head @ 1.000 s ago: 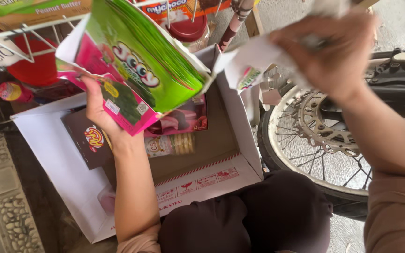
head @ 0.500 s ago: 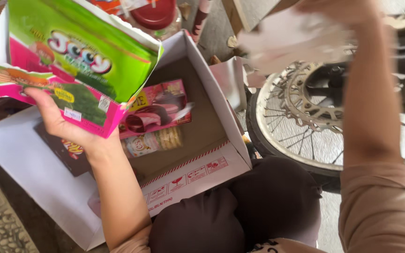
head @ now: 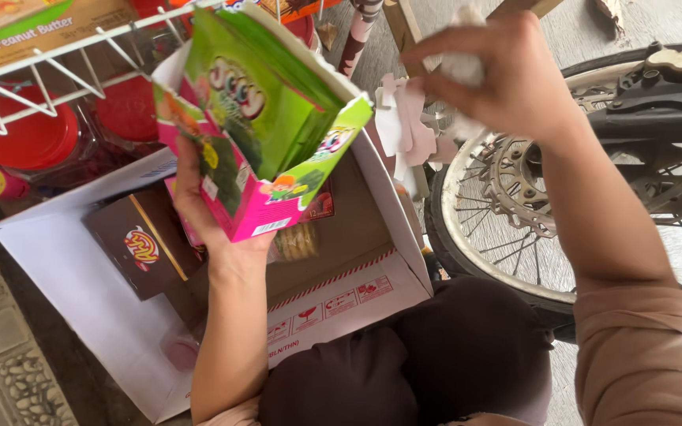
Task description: The person unpacks various snack items from a cardboard box, including gummy candies, chocolate cookies, and marshmallow pies. They remove plastic wrapping, open boxes, and place the items onto nearby wire shelves.
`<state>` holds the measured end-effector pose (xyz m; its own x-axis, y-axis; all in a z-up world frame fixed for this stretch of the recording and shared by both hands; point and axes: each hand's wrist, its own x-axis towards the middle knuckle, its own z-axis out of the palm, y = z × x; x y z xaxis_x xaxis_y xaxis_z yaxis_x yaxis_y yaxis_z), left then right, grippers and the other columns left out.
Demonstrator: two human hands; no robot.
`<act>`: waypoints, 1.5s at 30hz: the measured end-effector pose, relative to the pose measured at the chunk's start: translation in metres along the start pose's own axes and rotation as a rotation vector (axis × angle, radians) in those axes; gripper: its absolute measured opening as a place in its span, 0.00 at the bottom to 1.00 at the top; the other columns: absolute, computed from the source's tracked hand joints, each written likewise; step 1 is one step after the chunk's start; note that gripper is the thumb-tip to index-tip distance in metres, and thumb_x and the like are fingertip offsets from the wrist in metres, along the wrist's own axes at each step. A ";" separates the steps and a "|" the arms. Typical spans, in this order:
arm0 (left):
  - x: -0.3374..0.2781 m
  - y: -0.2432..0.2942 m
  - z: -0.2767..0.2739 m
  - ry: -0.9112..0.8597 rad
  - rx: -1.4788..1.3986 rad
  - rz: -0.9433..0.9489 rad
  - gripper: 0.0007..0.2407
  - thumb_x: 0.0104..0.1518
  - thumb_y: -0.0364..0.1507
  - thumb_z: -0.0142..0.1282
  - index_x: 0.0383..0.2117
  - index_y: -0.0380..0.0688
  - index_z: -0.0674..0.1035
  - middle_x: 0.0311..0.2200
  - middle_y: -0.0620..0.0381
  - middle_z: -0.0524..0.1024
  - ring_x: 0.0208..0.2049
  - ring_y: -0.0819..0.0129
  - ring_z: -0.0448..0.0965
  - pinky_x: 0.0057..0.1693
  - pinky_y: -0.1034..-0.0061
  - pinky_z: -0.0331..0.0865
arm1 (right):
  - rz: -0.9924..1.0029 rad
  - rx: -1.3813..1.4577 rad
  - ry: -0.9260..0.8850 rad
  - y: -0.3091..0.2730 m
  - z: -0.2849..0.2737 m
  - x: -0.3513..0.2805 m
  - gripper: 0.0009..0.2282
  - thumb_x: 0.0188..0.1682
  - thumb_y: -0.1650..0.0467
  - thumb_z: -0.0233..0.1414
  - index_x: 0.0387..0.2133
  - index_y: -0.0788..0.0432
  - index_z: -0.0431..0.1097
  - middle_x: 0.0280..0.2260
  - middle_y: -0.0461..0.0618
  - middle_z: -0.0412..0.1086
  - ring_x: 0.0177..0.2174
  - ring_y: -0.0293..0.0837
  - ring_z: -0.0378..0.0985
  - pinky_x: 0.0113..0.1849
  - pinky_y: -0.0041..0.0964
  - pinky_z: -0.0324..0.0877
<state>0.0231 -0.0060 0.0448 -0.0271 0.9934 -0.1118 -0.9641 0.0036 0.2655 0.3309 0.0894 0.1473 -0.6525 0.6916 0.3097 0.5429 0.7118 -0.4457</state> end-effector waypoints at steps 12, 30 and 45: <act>-0.001 -0.001 -0.002 0.123 -0.022 -0.127 0.14 0.66 0.37 0.55 0.51 0.40 0.78 0.42 0.49 0.82 0.42 0.60 0.84 0.51 0.65 0.77 | -0.549 -0.438 -0.210 -0.113 -0.024 0.045 0.08 0.37 0.70 0.63 0.31 0.58 0.78 0.34 0.48 0.73 0.30 0.43 0.77 0.28 0.38 0.74; 0.007 -0.007 -0.022 0.069 -0.098 -0.034 0.12 0.71 0.36 0.50 0.45 0.40 0.79 0.36 0.53 0.82 0.35 0.65 0.83 0.43 0.70 0.75 | 0.016 0.698 0.527 -0.041 0.036 0.003 0.03 0.58 0.79 0.55 0.35 0.62 0.73 0.30 0.49 0.74 0.24 0.35 0.74 0.24 0.29 0.68; 0.008 -0.027 -0.054 -0.051 0.096 0.007 0.22 0.60 0.37 0.64 0.56 0.36 0.74 0.46 0.49 0.80 0.46 0.59 0.83 0.55 0.63 0.76 | 0.386 -0.118 -0.135 0.019 0.002 -0.009 0.14 0.54 0.63 0.58 0.44 0.62 0.79 0.34 0.52 0.80 0.23 0.41 0.79 0.27 0.37 0.71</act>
<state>0.0342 -0.0047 -0.0149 -0.0181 0.9980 -0.0613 -0.9343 0.0050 0.3566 0.3457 0.0964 0.1349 -0.4488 0.8933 0.0226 0.8127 0.4186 -0.4053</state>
